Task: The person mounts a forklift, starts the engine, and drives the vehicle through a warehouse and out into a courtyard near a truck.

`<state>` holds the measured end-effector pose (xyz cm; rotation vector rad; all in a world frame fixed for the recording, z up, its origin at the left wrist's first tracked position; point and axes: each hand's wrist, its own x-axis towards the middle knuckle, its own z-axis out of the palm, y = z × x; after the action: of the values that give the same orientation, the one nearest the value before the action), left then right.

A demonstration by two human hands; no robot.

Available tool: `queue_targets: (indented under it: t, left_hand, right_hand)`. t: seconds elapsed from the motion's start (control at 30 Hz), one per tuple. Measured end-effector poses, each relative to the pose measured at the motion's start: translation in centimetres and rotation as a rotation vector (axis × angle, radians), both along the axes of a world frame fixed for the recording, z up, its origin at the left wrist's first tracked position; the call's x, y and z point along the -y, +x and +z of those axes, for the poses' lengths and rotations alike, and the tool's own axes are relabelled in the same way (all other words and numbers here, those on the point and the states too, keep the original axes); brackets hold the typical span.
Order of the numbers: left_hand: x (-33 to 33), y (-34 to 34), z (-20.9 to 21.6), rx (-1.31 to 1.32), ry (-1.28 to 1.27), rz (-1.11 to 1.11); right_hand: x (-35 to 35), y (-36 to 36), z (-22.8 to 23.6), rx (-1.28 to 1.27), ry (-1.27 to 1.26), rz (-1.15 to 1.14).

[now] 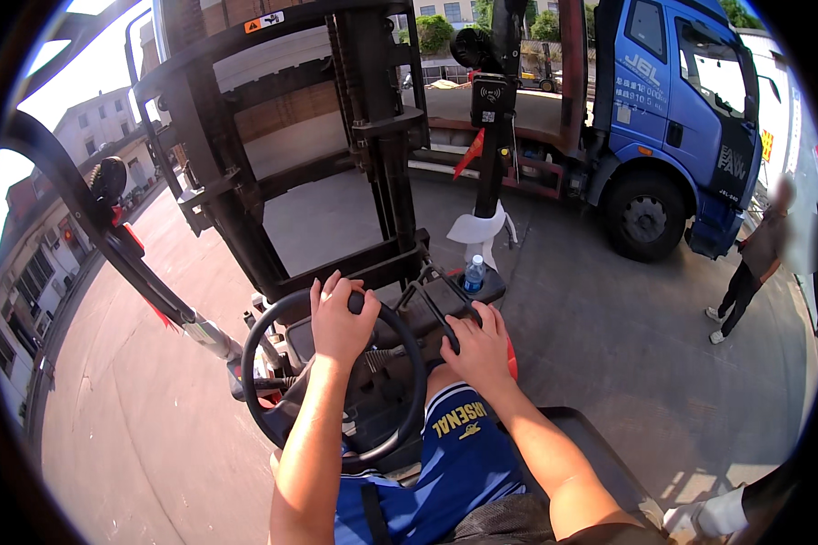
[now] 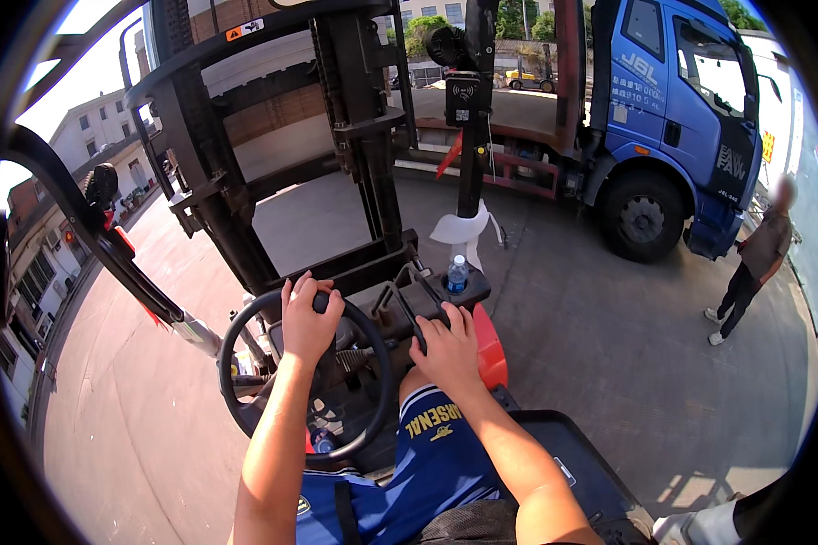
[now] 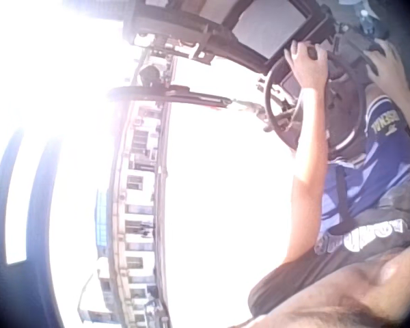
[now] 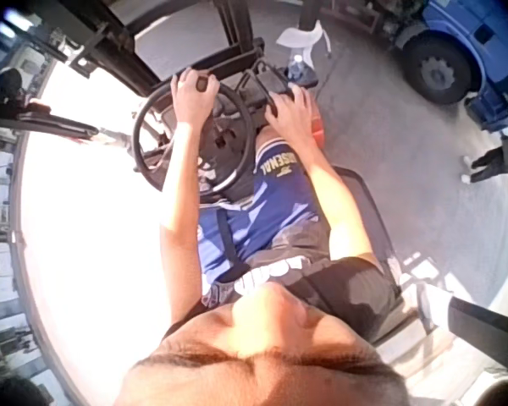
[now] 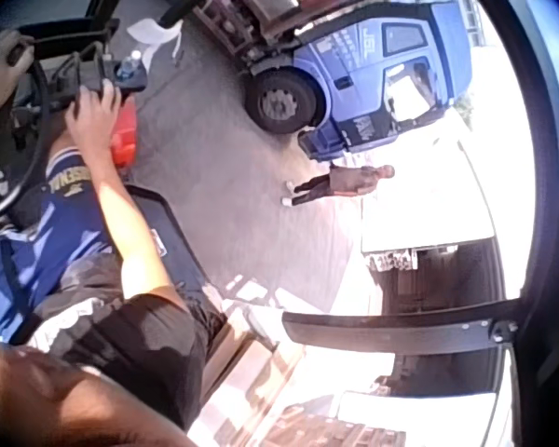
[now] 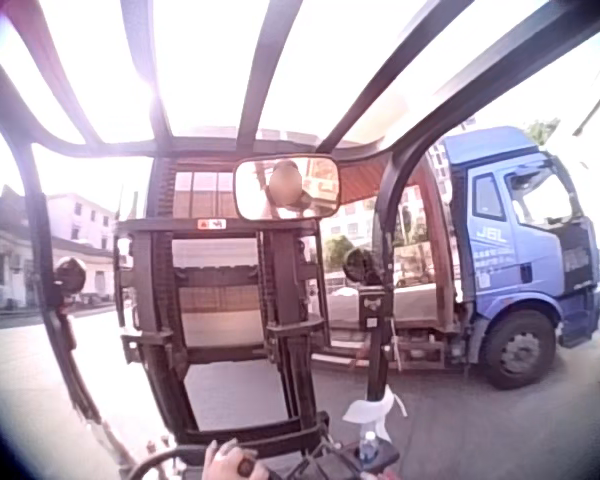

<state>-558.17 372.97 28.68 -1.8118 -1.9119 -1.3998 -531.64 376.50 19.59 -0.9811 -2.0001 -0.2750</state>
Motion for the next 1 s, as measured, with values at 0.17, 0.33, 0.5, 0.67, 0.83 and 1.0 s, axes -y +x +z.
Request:
queue_targets:
  t: [0.17, 0.33, 0.5, 0.67, 0.83, 1.0]
  left_hand:
    - [1.9, -1.4, -1.5, -0.010, 0.015, -0.150]
    - [4.4, -4.4, -1.8, -0.020, 0.037, -0.194]
    - [5.9, -7.2, -2.2, -0.047, 0.003, -0.245]
    - [7.2, -10.1, -3.1, -0.051, 0.026, -0.322]
    - [8.5, -13.4, -3.7, -0.054, 0.017, -0.401]
    - [9.6, -16.3, -4.3, -0.041, 0.021, -0.463]
  right_hand:
    - [2.6, -2.9, -0.7, -0.011, -0.008, -0.037]
    - [5.8, -6.3, -1.3, -0.006, -0.029, -0.082]
    - [8.5, -8.8, -1.2, -0.013, -0.035, -0.124]
    - [10.9, -11.7, -1.6, -0.011, -0.093, -0.164]
    - [12.9, -14.9, -2.7, -0.040, -0.071, -0.182]
    - [14.9, -18.2, -2.9, -0.091, -0.039, -0.208]
